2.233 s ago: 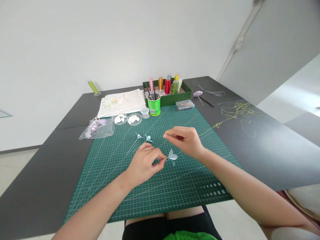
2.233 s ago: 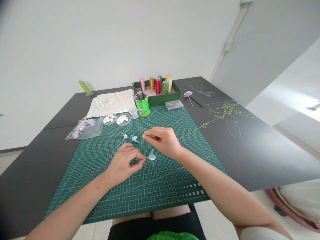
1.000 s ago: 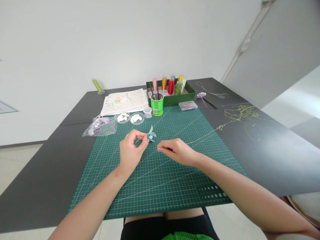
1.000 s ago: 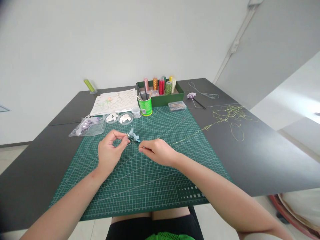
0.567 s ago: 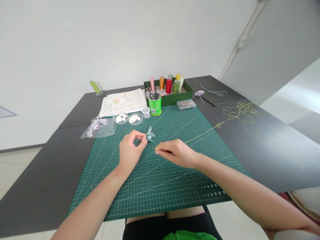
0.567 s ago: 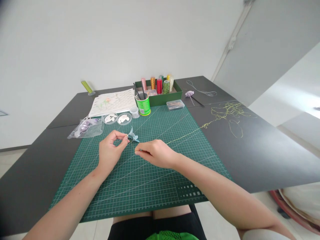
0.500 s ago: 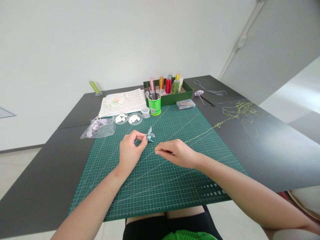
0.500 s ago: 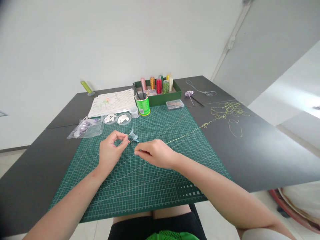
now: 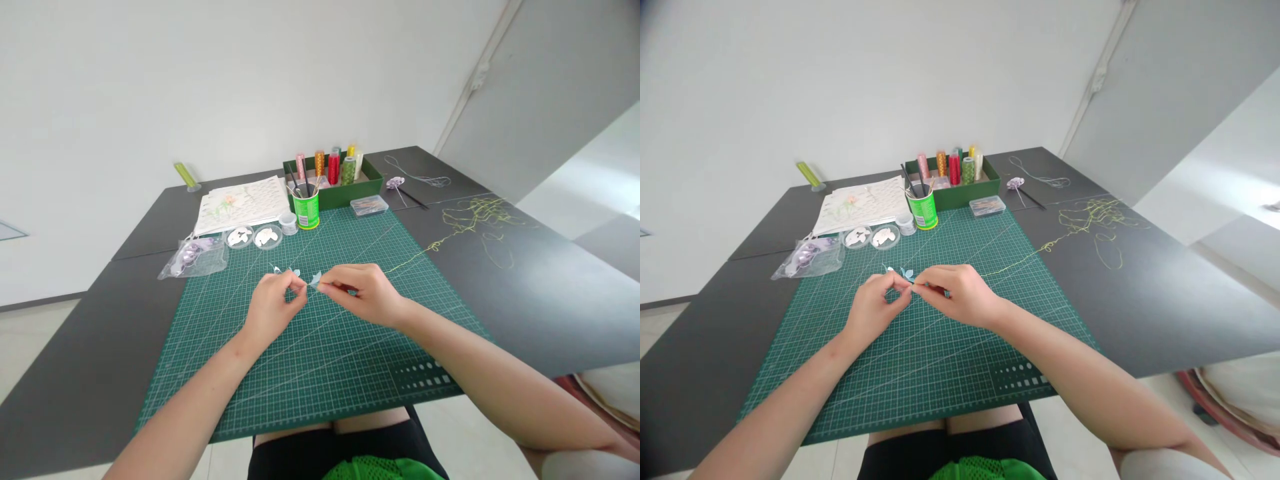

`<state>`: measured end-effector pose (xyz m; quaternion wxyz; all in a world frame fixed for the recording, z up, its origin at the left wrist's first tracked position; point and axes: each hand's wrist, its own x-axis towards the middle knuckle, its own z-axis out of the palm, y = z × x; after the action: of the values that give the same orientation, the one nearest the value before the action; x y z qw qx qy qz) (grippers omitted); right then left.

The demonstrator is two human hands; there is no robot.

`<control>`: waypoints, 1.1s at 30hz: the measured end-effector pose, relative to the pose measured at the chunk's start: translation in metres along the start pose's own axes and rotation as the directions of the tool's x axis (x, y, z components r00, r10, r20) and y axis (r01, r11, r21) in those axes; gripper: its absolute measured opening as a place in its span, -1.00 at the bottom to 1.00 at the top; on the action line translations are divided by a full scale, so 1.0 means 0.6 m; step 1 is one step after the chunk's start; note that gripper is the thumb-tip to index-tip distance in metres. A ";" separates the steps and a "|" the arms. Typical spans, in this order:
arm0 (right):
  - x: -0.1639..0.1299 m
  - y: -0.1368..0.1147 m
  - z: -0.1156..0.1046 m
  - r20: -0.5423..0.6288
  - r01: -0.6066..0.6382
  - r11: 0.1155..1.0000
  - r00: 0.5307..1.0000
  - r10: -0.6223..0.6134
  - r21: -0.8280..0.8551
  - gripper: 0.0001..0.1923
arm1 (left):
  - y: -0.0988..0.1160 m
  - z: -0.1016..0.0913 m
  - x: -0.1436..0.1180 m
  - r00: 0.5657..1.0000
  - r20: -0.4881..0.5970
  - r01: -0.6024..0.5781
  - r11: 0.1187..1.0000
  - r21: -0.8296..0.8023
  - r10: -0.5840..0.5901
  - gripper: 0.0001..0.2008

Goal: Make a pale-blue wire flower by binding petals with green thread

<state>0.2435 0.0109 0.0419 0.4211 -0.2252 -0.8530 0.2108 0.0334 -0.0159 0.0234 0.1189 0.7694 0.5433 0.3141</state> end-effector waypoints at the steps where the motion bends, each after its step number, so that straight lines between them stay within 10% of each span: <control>1: 0.001 0.000 -0.002 -0.023 0.005 1.000 1.000 -0.006 -0.014 -0.80 | 0.002 0.002 -0.001 0.999 0.020 -0.031 1.000 -0.001 0.031 -0.90; 12: 0.003 0.015 -0.008 -0.134 -0.003 0.996 0.991 -0.010 -0.092 -0.79 | 0.027 0.015 -0.023 0.944 0.084 -0.311 0.946 -0.092 0.318 -0.86; 33: 0.006 0.042 0.000 -0.081 -0.076 0.993 0.994 0.069 -0.085 -0.79 | 0.041 -0.001 -0.032 0.912 -0.032 -0.410 0.905 -0.114 0.409 -0.85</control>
<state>0.2469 0.0332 0.0304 0.4358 -0.2826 -0.8356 0.1790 0.0477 -0.0428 0.0296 0.0935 0.8568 0.3506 0.3663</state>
